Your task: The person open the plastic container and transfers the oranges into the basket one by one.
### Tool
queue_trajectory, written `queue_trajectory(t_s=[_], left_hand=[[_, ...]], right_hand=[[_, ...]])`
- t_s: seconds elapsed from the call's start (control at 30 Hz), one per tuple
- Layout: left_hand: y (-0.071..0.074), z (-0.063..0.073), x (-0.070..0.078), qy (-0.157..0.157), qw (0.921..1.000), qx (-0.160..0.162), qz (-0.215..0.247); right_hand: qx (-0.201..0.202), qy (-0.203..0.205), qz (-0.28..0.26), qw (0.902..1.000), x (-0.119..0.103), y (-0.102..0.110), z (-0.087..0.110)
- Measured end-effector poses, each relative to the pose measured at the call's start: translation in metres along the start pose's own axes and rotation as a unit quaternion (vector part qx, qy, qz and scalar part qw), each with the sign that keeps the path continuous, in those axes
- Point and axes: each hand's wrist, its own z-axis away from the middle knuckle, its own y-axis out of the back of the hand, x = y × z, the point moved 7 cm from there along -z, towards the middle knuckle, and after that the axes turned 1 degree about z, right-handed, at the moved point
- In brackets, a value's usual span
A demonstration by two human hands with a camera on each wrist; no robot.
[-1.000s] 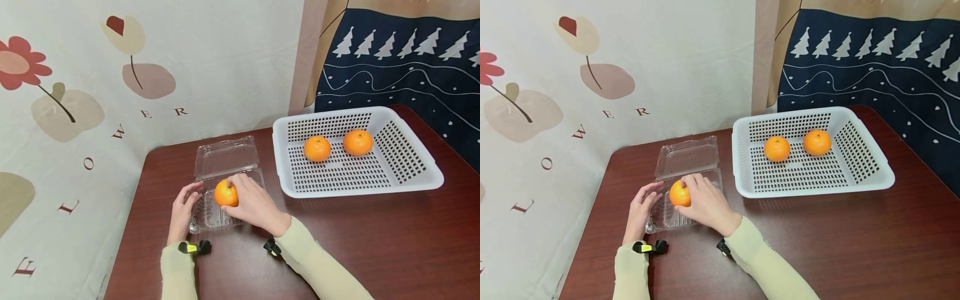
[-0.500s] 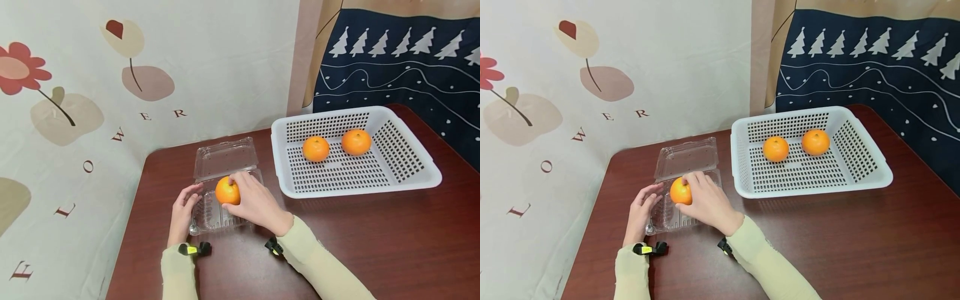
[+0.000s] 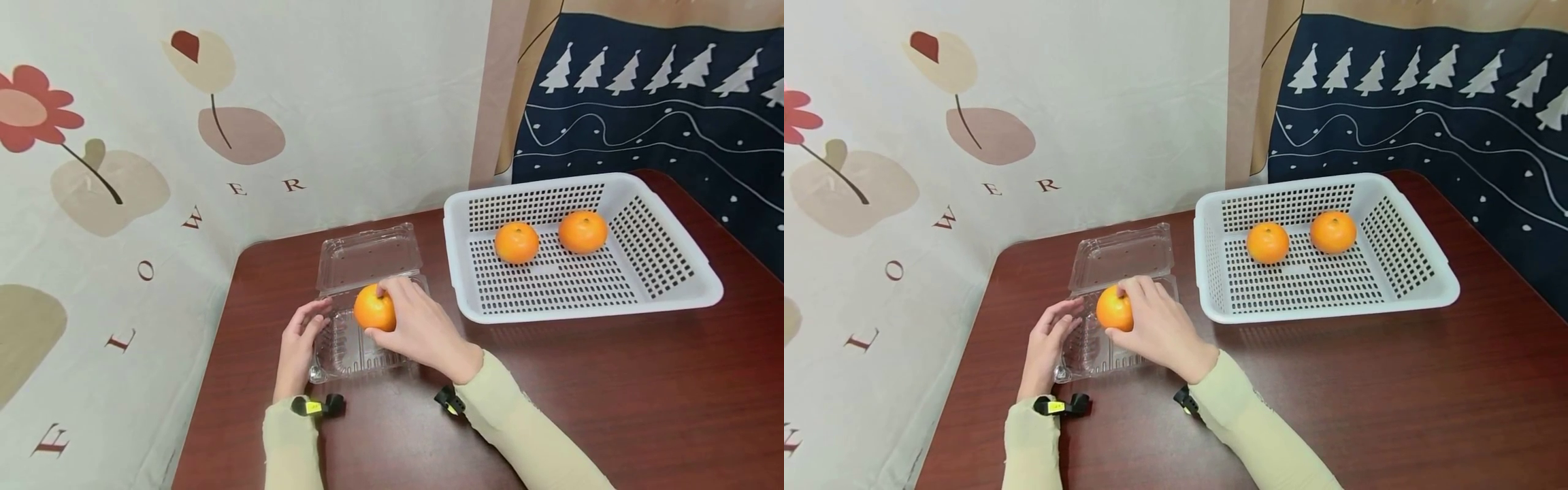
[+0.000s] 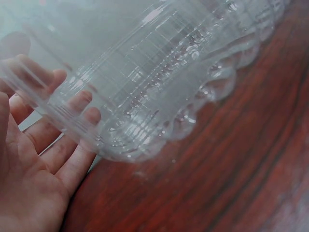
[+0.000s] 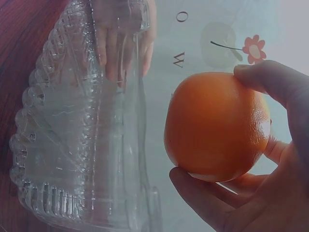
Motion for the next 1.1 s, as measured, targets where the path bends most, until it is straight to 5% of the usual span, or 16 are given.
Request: queue_trajectory(t_s=[1.1], left_hand=[[-0.001,-0.002,0.003,-0.012,0.9996,0.0,0.025]], right_hand=[[0.034,0.004,-0.007,0.9994,0.003,0.025,-0.002]])
